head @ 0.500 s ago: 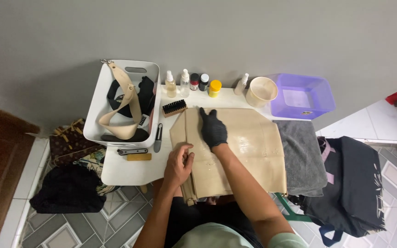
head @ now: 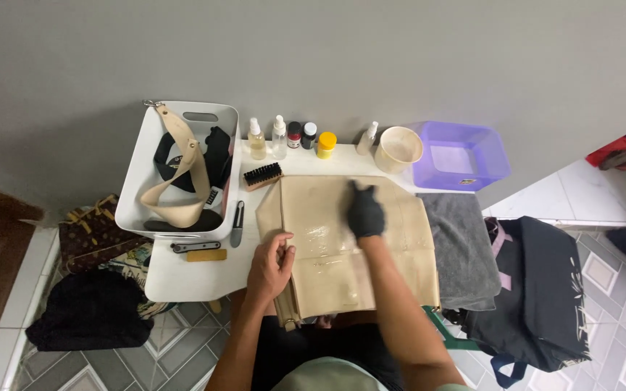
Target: Applying a protective or conditioning treatment to the surface of a leather bag using a gloved finger and a small applicator.
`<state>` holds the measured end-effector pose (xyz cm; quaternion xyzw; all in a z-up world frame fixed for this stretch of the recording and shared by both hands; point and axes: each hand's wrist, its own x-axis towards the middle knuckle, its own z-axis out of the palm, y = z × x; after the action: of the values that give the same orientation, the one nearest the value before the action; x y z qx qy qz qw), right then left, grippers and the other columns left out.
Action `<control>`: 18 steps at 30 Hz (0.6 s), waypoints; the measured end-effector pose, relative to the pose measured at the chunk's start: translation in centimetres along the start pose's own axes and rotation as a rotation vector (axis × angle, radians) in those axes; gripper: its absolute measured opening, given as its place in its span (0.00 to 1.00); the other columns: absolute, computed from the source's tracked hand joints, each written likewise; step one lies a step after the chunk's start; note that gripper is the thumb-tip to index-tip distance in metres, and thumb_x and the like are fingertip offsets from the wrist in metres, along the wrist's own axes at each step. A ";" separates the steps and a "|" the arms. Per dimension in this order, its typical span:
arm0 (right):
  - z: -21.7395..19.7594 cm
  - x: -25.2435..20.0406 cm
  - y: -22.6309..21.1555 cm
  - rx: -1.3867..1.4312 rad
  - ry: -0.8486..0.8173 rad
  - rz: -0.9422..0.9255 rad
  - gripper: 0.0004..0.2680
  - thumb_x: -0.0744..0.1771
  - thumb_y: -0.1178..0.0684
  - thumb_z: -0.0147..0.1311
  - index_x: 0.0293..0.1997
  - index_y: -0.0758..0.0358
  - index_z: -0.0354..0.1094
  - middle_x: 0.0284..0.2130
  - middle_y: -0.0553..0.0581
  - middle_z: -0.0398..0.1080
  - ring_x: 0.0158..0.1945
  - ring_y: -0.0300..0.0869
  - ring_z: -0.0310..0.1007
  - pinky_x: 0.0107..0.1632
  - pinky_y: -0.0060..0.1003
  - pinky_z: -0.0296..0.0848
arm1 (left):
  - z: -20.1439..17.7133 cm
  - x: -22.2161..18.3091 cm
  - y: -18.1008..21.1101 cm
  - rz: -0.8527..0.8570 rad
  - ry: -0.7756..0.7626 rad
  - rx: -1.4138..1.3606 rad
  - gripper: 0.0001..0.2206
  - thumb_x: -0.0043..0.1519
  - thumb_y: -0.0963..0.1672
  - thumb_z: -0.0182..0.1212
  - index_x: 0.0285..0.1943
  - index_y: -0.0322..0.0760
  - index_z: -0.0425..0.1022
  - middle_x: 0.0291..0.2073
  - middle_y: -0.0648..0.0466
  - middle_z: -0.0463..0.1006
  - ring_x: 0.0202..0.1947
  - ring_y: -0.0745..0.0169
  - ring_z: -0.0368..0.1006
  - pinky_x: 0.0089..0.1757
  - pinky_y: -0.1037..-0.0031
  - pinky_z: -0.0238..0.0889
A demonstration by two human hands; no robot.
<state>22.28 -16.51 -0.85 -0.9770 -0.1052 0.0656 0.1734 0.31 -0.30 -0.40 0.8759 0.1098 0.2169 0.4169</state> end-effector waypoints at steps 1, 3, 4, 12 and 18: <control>0.0 -1.3 -2.9 0.007 -0.035 -0.075 0.26 0.67 0.61 0.40 0.77 0.43 0.48 0.70 0.77 0.52 0.54 0.70 0.74 0.57 0.61 0.74 | -0.2 0.1 0.5 -0.007 -0.007 -0.012 0.11 0.67 0.45 0.57 0.57 0.43 0.71 0.31 0.49 0.78 0.36 0.50 0.78 0.46 0.61 0.66; -0.3 -3.8 -7.6 0.016 -0.075 -0.152 0.26 0.67 0.62 0.39 0.77 0.52 0.47 0.70 0.77 0.52 0.51 0.69 0.76 0.55 0.61 0.75 | -0.4 0.0 0.8 -0.018 -0.015 -0.021 0.10 0.68 0.45 0.56 0.57 0.42 0.71 0.31 0.49 0.78 0.36 0.49 0.78 0.45 0.60 0.66; -0.7 -4.9 -9.3 -0.005 -0.148 -0.238 0.25 0.67 0.60 0.39 0.76 0.43 0.49 0.68 0.69 0.56 0.51 0.66 0.77 0.54 0.58 0.77 | -0.3 0.0 0.6 -0.029 -0.013 -0.033 0.10 0.68 0.44 0.56 0.56 0.41 0.71 0.31 0.47 0.78 0.36 0.48 0.78 0.46 0.60 0.66; -0.7 -0.6 0.7 0.083 0.023 -0.045 0.24 0.68 0.61 0.35 0.77 0.66 0.40 0.55 0.79 0.68 0.51 0.69 0.76 0.54 0.62 0.75 | -0.3 0.0 0.4 -0.038 -0.030 -0.027 0.10 0.69 0.46 0.55 0.56 0.42 0.73 0.29 0.51 0.77 0.35 0.53 0.78 0.47 0.62 0.65; -4.7 -0.5 8.4 0.016 0.108 0.246 0.22 0.69 0.49 0.37 0.74 0.30 0.54 0.62 0.62 0.67 0.51 0.62 0.78 0.52 0.53 0.77 | -0.1 -0.1 0.1 -0.010 -0.028 -0.001 0.10 0.68 0.46 0.57 0.56 0.42 0.74 0.28 0.51 0.77 0.35 0.50 0.78 0.48 0.60 0.66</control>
<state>24.09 -25.83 0.57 -0.9832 0.0255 0.0343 0.1772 0.21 -0.36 -0.29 0.8781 0.1081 0.2026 0.4198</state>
